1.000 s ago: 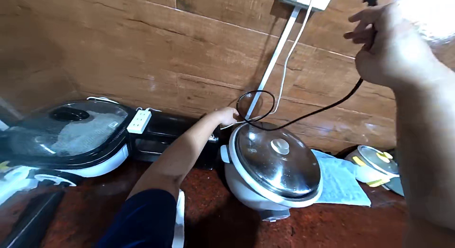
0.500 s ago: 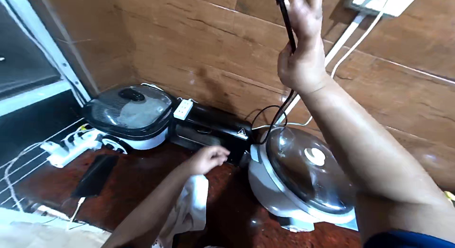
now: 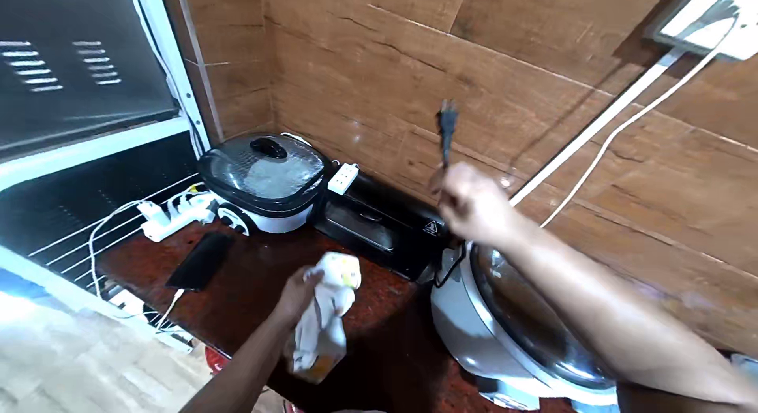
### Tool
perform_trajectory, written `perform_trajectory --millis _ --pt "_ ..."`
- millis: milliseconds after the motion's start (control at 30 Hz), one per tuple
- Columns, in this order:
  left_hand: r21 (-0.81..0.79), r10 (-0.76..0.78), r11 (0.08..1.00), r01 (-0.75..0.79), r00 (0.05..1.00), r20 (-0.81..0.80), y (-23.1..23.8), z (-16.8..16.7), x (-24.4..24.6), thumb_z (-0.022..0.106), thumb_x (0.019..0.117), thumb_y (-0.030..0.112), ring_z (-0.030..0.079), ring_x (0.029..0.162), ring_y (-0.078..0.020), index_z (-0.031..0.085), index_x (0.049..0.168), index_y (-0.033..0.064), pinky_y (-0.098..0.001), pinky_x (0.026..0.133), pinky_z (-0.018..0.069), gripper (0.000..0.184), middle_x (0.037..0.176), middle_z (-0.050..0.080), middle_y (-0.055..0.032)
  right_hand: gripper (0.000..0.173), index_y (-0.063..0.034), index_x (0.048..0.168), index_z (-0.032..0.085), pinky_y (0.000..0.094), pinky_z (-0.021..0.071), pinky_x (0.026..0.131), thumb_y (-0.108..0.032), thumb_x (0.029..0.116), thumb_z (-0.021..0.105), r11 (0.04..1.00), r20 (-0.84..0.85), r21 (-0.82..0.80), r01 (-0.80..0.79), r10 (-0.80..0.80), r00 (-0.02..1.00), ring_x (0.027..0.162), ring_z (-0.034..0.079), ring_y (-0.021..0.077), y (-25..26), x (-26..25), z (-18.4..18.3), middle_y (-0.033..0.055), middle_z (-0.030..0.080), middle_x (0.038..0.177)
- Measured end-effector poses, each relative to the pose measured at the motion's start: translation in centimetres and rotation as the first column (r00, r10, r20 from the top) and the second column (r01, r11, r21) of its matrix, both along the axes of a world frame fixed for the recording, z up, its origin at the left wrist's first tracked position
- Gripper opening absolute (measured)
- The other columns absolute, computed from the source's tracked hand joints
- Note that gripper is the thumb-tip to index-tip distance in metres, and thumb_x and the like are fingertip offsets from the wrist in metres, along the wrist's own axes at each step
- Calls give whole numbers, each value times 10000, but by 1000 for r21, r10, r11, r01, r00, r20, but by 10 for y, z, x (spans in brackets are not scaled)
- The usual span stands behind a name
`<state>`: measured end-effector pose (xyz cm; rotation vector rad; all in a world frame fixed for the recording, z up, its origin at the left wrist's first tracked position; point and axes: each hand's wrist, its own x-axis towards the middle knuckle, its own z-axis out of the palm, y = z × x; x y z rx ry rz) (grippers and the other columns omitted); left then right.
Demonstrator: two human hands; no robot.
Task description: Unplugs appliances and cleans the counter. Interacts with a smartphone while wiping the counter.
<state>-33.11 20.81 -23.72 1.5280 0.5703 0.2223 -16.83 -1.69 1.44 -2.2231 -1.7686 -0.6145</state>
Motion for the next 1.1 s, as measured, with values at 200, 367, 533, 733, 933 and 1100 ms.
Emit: perform_trajectory --millis 200,367,533,733,933,1100 --pt "-488 213 865 114 799 563 -8 102 27 244 1131 366 680 964 0 579 1270 184 -238 860 587 406 1043 716 75 207 -17 1015 736 440 562 961 -13 883 577 924 -94 -205 -324 311 946 1085 696 317 -1 -33 -57 135 744 1036" --pt "-272 -25 944 186 863 505 -45 135 37 542 1019 63 706 797 -75 611 1192 87 -269 732 613 188 913 726 -6 187 -14 1020 697 485 586 828 25 886 571 875 -171 -315 -368 329 929 957 711 346 -7 -45 -64 159 718 982" --pt "-38 -175 979 200 922 345 -41 140 41 595 1042 136 699 787 -59 651 1182 60 -255 747 602 169 913 731 -9 253 -1 1080 684 447 600 565 19 833 636 994 -140 -36 -102 96 986 739 714 281 -33 -47 -51 194 657 1240" --pt "80 -338 940 331 875 348 -47 146 42 666 926 -32 712 844 -82 619 1246 59 -276 772 616 336 982 729 -38 289 -49 1104 723 490 578 670 -110 832 648 987 -198 -133 93 -118 973 848 702 265 -41 -39 -23 114 703 1027" --pt "-60 -303 940 337 899 315 -47 146 39 593 865 -40 702 846 -43 538 1336 78 -225 750 606 488 1000 710 -1 297 -119 1133 782 372 559 564 -307 1029 576 990 99 -93 -107 116 988 708 683 224 -35 -35 -37 82 684 822" --pt "-117 -18 991 57 951 310 -37 124 53 624 930 1 702 849 -77 561 1322 56 -271 751 609 400 1017 710 -50 252 -158 1197 763 386 524 512 -260 1007 632 991 366 -67 -119 135 921 629 639 257 -46 -18 0 97 645 764"
